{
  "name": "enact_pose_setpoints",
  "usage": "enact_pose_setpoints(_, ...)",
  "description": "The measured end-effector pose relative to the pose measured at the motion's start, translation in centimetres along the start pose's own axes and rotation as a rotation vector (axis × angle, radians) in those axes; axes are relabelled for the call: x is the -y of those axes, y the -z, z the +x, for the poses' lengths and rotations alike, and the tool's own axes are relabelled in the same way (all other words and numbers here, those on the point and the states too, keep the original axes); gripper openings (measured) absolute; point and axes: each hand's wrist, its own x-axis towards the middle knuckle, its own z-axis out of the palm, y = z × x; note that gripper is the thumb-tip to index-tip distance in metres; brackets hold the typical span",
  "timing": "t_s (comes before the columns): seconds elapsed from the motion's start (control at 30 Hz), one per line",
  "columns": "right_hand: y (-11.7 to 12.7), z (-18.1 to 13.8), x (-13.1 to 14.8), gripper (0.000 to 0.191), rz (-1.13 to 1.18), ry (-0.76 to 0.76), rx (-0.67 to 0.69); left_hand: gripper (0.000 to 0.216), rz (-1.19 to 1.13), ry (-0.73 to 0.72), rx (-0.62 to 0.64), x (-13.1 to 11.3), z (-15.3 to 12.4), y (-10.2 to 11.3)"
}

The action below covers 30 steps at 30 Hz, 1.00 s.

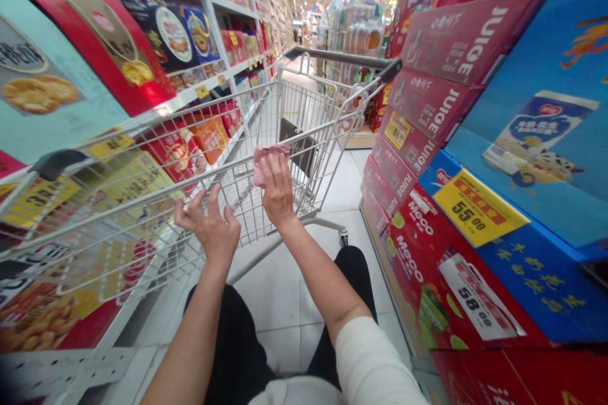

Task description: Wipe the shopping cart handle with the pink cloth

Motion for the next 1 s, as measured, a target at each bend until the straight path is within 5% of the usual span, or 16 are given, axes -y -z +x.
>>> enact_pose_setpoints(0.27, -1.7, -7.7, -1.5, 0.065, 0.013, 0.03, 0.117, 0.052, 0.014, 0.021, 0.015, -0.1, 0.1, 0.3)
enact_pose_setpoints(0.53, -0.6, -1.7, 1.5, 0.059, 0.026, 0.031, 0.005, 0.053, -0.02, 0.07, 0.04, -0.4, 0.0, 0.4)
enact_pose_setpoints(0.8, -3.3, -8.8, 0.5, 0.063, 0.02, 0.083, 0.163, 0.05, -0.03, 0.08, 0.004, -0.4, 0.2, 0.5)
enact_pose_setpoints(1.0, -1.9, -4.4, 1.1, 0.059, 0.002, 0.166, -0.052, 0.051, 0.008, 0.075, 0.008, -0.3, 0.0, 0.3)
